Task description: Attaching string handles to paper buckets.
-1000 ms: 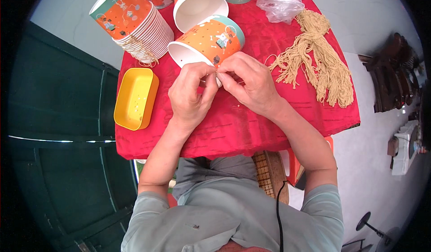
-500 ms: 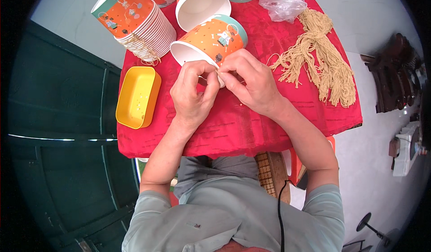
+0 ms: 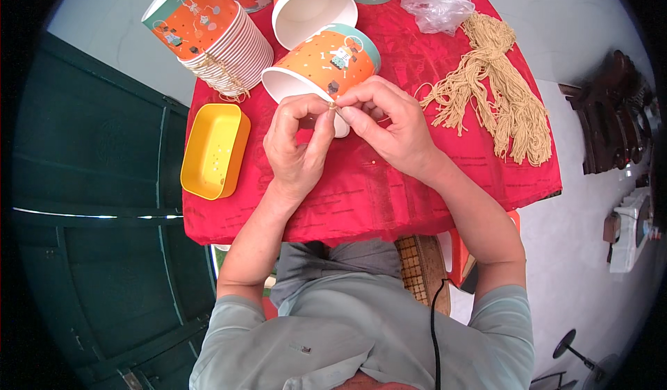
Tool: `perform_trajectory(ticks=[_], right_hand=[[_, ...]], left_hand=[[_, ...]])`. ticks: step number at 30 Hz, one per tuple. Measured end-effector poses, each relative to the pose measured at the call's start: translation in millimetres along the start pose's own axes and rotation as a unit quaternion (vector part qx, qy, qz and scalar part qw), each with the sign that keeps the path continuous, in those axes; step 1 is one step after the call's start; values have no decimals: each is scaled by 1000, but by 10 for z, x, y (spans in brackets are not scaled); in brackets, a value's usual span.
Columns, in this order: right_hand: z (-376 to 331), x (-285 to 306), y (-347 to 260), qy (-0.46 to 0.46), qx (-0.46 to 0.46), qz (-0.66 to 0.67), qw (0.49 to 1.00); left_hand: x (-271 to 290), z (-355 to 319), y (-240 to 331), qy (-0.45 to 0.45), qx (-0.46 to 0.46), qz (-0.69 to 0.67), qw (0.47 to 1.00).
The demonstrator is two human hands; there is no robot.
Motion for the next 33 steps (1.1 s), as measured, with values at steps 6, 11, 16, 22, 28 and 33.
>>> perform_trajectory(ticks=[6,11,16,22,28,33], right_hand=[[-6,0,-9,5,5,-5,1000],[4,13,-35,9,30,-47,998],[10,15,-84,29,39,-61,997],[-2,-8,-123,29,81,-98,991],[-7,-40,-46,4,2,-8,1000],[-28,-44,51,1,-35,36,999]], left_hand=[[-42,37,85,-23,-26,9,999],[-70,48,134,-36,-43,22,998],[-60,63,171,-27,-70,94,993],[-44,53,166,-10,-70,90,993],[-33,33,161,5,-76,76,994],[-39,24,160,-1,-75,78,994]])
Point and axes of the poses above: each hand's wrist, its own z-axis towards the middle knuckle, its own x-axis out of the back of the hand, y = z × x, the point moved 8 cm from there along z, towards the middle knuckle, and after that the axes turned 2 degrees about -z, right-handed, at the moved point
